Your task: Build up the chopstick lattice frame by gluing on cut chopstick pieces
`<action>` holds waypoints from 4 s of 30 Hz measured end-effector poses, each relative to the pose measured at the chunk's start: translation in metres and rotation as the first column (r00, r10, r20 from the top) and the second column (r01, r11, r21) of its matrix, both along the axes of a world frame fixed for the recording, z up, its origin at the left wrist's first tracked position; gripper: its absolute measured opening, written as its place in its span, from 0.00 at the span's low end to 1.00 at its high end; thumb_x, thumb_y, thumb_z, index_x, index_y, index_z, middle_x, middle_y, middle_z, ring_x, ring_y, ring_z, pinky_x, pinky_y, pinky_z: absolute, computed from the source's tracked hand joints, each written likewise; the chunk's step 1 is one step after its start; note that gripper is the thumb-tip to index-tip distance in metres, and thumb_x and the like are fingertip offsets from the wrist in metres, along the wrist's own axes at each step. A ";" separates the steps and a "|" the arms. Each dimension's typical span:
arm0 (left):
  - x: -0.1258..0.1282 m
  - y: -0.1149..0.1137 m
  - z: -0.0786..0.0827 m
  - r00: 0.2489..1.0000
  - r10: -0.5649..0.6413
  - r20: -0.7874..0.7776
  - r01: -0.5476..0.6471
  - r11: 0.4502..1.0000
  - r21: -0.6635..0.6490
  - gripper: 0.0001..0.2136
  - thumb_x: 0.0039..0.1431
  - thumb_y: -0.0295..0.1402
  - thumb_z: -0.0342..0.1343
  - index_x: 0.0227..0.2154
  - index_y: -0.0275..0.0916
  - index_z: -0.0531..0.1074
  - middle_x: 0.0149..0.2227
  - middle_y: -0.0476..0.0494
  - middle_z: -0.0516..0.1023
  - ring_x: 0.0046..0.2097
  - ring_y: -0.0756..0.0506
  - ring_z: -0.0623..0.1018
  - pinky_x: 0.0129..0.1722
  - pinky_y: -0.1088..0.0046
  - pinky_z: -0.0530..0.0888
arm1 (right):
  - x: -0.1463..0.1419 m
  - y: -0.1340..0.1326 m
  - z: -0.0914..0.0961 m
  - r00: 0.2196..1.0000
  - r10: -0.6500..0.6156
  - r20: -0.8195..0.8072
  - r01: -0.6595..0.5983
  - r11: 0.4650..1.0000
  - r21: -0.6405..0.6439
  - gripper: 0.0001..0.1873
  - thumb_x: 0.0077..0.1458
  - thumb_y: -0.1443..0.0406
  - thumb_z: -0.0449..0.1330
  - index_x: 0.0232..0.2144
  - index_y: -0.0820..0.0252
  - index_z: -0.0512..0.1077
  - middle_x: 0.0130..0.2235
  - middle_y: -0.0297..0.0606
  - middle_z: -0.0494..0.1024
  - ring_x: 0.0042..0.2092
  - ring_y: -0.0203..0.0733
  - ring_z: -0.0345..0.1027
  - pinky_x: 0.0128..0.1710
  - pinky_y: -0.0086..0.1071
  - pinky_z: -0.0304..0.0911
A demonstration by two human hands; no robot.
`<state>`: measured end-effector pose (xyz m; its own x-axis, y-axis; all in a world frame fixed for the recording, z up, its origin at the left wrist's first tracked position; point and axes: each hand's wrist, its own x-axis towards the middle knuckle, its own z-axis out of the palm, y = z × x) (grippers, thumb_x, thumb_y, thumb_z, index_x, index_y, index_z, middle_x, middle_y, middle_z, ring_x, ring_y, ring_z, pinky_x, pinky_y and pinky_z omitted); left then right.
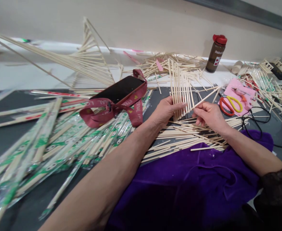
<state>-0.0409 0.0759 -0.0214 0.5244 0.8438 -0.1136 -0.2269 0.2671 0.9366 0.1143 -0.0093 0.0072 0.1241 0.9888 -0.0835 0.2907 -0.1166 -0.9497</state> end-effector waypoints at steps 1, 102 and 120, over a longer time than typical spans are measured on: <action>0.000 0.000 0.000 1.000 0.000 0.002 0.000 1.000 0.002 0.14 0.37 0.31 0.67 0.31 0.35 0.74 0.25 0.49 0.76 0.26 0.50 0.73 0.29 0.72 0.68 | 0.000 0.000 0.000 1.000 0.001 -0.005 -0.001 1.000 0.001 0.08 0.53 0.62 0.57 0.31 0.62 0.69 0.29 0.36 0.76 0.21 0.28 0.69 0.16 0.22 0.60; -0.004 0.003 0.003 0.998 0.052 0.017 -0.052 0.999 -0.003 0.14 0.38 0.34 0.67 0.30 0.36 0.74 0.27 0.48 0.78 0.28 0.49 0.75 0.31 0.72 0.73 | 0.003 -0.010 0.002 0.989 0.149 0.006 -0.149 0.987 0.053 0.10 0.49 0.65 0.50 0.19 0.61 0.65 0.22 0.32 0.72 0.20 0.27 0.65 0.21 0.24 0.56; -0.017 0.019 0.006 0.982 0.149 0.115 -0.151 0.989 0.007 0.12 0.42 0.30 0.66 0.33 0.40 0.76 0.31 0.49 0.81 0.35 0.46 0.81 0.35 0.73 0.78 | 0.041 -0.023 0.027 0.944 0.090 0.317 -0.197 0.925 0.324 0.13 0.53 0.63 0.53 0.19 0.60 0.67 0.20 0.31 0.69 0.22 0.30 0.61 0.24 0.27 0.54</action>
